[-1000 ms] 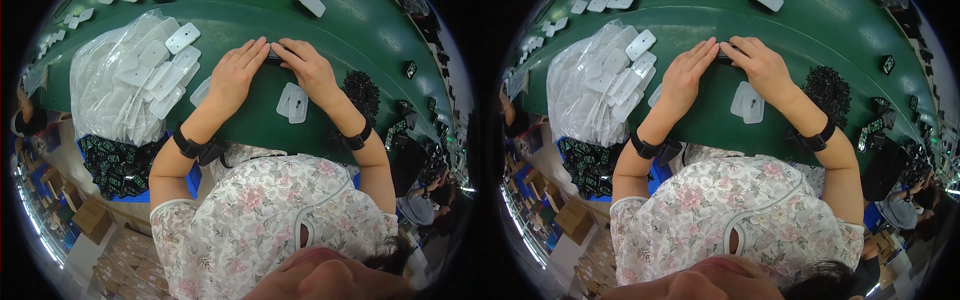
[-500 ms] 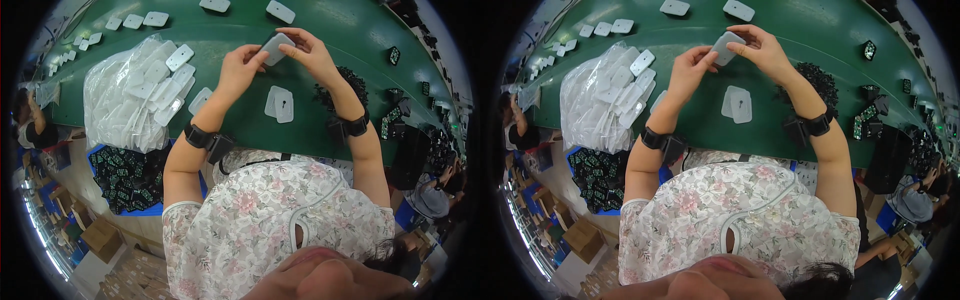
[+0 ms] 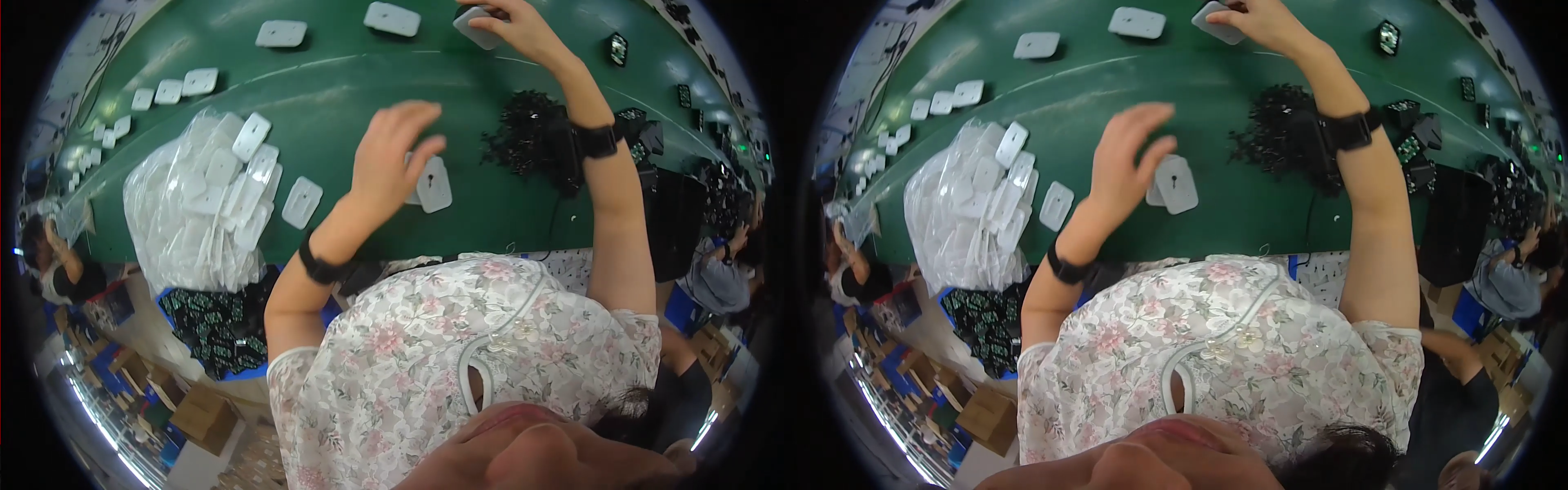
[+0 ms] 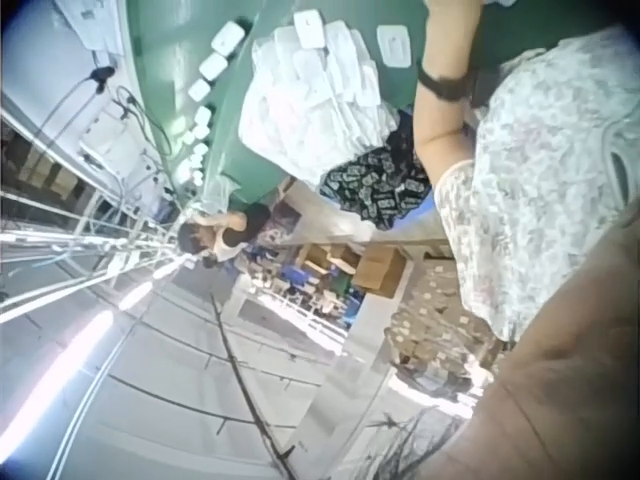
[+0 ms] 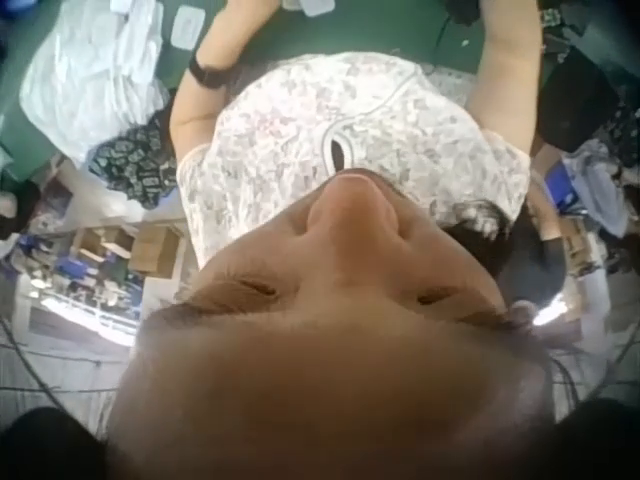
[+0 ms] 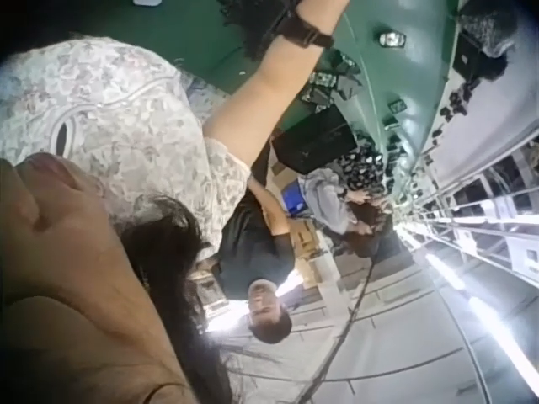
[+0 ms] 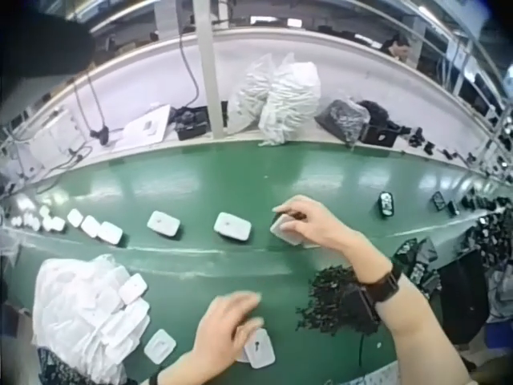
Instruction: Assembling electronic circuit boards into plastic housings on a production line.
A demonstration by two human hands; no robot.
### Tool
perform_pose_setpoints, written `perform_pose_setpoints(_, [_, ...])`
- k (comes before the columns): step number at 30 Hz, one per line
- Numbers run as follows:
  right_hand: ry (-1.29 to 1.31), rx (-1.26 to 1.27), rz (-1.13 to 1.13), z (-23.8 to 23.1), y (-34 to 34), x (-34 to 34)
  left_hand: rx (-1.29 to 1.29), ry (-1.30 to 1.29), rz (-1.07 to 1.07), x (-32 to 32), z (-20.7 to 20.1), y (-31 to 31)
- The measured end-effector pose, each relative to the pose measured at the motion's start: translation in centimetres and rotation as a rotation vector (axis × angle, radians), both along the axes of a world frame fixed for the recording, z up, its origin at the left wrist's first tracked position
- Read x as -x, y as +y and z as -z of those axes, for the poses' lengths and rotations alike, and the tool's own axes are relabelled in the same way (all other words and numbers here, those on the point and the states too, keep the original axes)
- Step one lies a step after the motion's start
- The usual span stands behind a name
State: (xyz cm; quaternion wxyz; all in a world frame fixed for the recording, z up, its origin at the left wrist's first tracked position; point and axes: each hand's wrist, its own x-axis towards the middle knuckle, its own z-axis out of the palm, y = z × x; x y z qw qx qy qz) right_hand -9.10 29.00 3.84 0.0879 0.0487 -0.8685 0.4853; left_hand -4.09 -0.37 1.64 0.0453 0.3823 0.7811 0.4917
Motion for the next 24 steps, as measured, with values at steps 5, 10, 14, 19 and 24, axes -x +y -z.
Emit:
perform_pose_setpoints(5, [-0.172,-0.235,-0.117,0.0,4.4,2.8,0.331,0.399,0.396,-3.7,-1.7,-1.9])
perform_pose_setpoints(10, [-0.291,-0.235,-0.136,0.7,6.8,4.6,0.452,0.503,0.571,-4.7,-1.5,-1.7])
perform_pose_setpoints(14, [-0.329,-0.237,-0.100,0.2,6.7,4.7,0.468,0.548,0.543,-5.1,-1.0,-1.6])
perform_pose_setpoints(19, [-0.078,-0.334,0.250,-0.7,9.2,2.7,0.420,0.626,0.483,-5.1,-0.9,-1.9])
perform_pose_setpoints(24, [-0.418,-1.137,0.920,-3.3,13.9,-1.9,0.333,0.476,0.127,-5.5,-0.1,-5.0])
